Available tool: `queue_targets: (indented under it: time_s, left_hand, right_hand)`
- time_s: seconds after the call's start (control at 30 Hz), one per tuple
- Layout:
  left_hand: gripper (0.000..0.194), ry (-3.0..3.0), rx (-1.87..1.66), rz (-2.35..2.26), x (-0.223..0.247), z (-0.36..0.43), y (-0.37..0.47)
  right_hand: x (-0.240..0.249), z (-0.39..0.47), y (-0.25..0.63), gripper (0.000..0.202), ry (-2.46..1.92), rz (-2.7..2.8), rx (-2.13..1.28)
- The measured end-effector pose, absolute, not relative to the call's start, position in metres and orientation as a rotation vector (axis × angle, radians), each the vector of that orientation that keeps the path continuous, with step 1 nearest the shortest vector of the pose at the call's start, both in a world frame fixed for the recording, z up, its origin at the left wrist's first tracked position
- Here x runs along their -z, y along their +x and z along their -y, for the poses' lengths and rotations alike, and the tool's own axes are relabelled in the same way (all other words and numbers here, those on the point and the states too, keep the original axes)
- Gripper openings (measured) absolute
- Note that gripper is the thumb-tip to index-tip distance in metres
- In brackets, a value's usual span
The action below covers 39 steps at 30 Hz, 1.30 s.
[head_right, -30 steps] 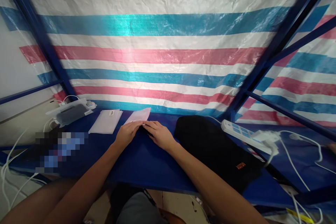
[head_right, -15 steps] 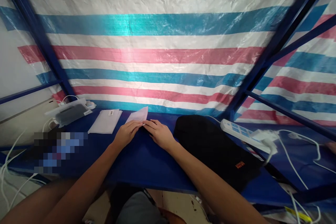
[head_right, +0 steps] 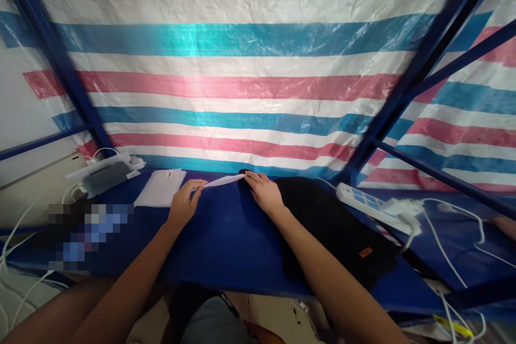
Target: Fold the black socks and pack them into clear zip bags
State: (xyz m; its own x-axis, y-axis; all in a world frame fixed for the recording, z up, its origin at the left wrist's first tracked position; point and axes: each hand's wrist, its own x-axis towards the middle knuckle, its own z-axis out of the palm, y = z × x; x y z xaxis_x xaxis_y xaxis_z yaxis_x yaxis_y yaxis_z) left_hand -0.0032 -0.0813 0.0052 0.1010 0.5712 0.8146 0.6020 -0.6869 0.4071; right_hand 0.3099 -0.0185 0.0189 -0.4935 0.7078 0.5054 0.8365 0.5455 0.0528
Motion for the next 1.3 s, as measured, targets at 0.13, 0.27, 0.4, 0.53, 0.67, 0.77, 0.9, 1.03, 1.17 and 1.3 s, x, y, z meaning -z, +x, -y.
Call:
queue_targets:
  time_s: [0.13, 0.27, 0.4, 0.53, 0.67, 0.77, 0.9, 1.03, 1.17, 1.3]
  left_hand:
    - [0.026, -2.231, 1.632, 1.367, -0.004, 0.079, -0.009]
    - [0.053, -2.353, 1.32, 1.259, -0.007, 0.084, -0.002]
    - [0.056, -2.46, 1.113, 1.13, -0.007, 0.086, 0.007]
    - [0.056, -2.457, 1.064, 1.154, -0.007, 0.084, 0.008]
    - [0.04, -2.504, 0.912, 1.097, -0.008, 0.072, 0.009]
    - [0.036, -2.48, 0.956, 1.141, -0.011, 0.055, 0.013]
    - [0.033, -2.361, 1.086, 1.277, -0.019, 0.031, 0.015]
    - [0.038, -2.217, 1.144, 1.362, -0.022, 0.022, 0.011]
    - [0.061, -2.066, 1.246, 1.434, -0.015, 0.021, 0.007]
    - [0.077, -2.124, 1.288, 1.391, -0.009, 0.024, 0.005]
  right_hand:
    - [-0.017, 0.025, 0.315, 0.068, -1.226, 2.37, 0.389]
    - [-0.02, 0.037, 0.309, 0.07, -1.264, 2.379, 0.425]
    - [-0.025, 0.042, 0.306, 0.069, -1.296, 2.394, 0.392]
    - [-0.033, 0.034, 0.307, 0.073, -1.268, 2.434, 0.316]
    - [-0.04, 0.022, 0.31, 0.073, -1.192, 2.499, 0.275]
    - [-0.041, 0.019, 0.313, 0.071, -1.166, 2.503, 0.256]
    - [-0.036, 0.018, 0.315, 0.066, -1.177, 2.473, 0.218]
    - [-0.045, 0.02, 0.324, 0.061, -1.122, 2.456, 0.068]
    - [-0.082, 0.035, 0.336, 0.047, -1.03, 2.361, -0.212]
    - [-0.114, 0.053, 0.322, 0.048, -0.881, 2.222, -0.381]
